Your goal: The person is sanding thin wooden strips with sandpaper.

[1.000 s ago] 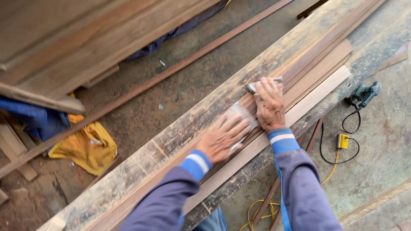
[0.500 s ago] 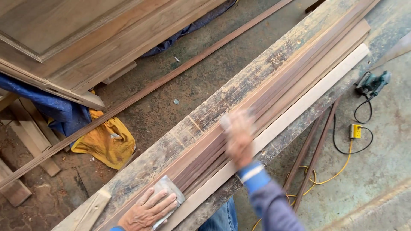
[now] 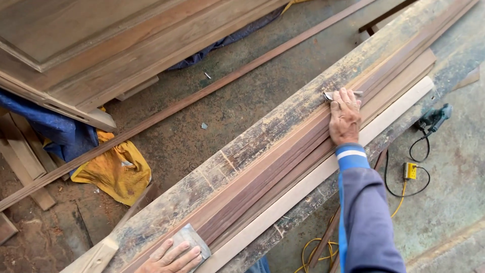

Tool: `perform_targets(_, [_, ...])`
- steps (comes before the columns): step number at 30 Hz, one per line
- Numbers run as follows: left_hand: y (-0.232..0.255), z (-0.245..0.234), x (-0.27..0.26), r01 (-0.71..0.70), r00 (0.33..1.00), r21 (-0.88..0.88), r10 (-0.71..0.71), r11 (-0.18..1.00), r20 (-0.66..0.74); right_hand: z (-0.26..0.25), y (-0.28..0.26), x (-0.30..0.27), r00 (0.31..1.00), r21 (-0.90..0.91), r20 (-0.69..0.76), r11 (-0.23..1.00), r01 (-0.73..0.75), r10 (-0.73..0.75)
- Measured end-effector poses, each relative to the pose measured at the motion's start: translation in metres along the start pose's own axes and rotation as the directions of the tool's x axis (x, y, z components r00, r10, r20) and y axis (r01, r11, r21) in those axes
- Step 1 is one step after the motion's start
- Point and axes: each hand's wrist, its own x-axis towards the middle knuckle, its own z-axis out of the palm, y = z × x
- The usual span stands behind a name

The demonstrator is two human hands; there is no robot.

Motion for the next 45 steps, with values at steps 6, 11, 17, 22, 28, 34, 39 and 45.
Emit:
perform_targets(6, [-0.018,-0.004,0.239,0.016,0.948,-0.216,0.054,0.976,0.315,0.001,-0.009,-0.001,0.993,-0.033,-0.027,0.992,-0.120,0.119])
perform_targets(11, [-0.013,0.024,0.370,0.025,0.975,-0.042,-0.015,0.999,0.221,0.006,-0.003,-0.009,0.994,-0.046,-0.035,0.994,-0.103,0.101])
perform_targets(17, [0.009,-0.017,0.111,0.091,0.976,-0.103,-0.068,0.991,0.209,-0.003,-0.016,-0.003,0.997,-0.041,-0.025,0.996,-0.077,0.076])
perform_targets(22, [0.001,-0.017,0.181,0.103,0.951,-0.106,-0.067,0.989,0.302,0.001,-0.014,-0.005,0.997,-0.027,-0.038,0.997,-0.072,0.071])
perform_targets(28, [-0.017,0.004,0.337,0.172,0.965,-0.122,-0.143,0.977,0.219,-0.002,-0.020,-0.006,0.996,-0.053,-0.029,0.995,-0.086,0.085])
perform_targets(34, [0.005,-0.007,0.174,0.186,0.945,-0.040,-0.168,0.982,0.280,0.000,-0.018,-0.006,0.996,-0.048,-0.037,0.995,-0.084,0.082])
perform_targets(39, [-0.002,-0.008,0.232,0.168,0.906,-0.095,-0.116,0.981,0.407,0.003,-0.014,-0.005,0.995,-0.060,-0.053,0.994,-0.090,0.087])
perform_targets(45, [-0.011,0.012,0.330,0.154,0.968,-0.115,-0.126,0.981,0.219,0.001,-0.018,-0.006,0.996,-0.064,-0.053,0.995,-0.079,0.076])
